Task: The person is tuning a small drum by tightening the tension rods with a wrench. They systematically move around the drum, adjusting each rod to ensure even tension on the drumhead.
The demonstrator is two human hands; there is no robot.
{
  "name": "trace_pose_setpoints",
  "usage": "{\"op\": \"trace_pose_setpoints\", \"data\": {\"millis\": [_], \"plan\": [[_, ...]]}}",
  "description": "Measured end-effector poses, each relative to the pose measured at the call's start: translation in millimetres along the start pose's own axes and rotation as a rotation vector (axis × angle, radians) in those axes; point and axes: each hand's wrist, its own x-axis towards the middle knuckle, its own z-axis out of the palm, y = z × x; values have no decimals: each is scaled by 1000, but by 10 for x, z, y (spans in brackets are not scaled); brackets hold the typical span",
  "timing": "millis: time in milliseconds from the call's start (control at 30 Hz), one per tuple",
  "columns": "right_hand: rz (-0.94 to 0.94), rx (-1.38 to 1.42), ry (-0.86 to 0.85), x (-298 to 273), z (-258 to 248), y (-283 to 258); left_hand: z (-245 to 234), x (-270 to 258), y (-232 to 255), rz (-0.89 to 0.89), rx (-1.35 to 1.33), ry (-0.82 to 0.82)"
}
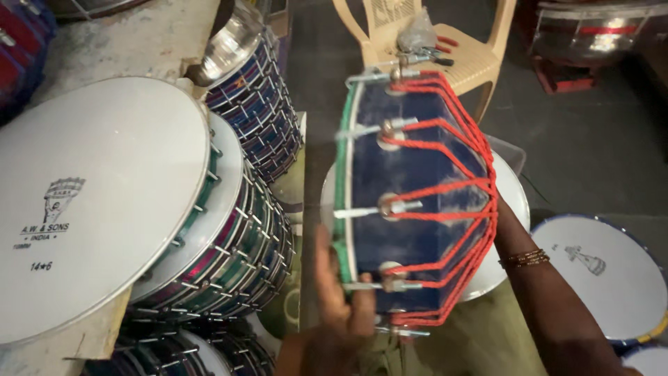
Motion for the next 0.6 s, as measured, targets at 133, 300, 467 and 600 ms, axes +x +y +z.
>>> {"op": "trace_pose_setpoints", "data": {"millis": [133,300,467,600], "plan": [[7,-200,-9,152,29,128,135,34,-308,116,22,-27],[4,-351,-15,148,135,196,96,313,53,297,69,-123],[-41,-452,25,211,236,64,105,556,377,190,297,-185],[-147,-478,120,146,128,40,260,633,387,198,219,-115]]}}
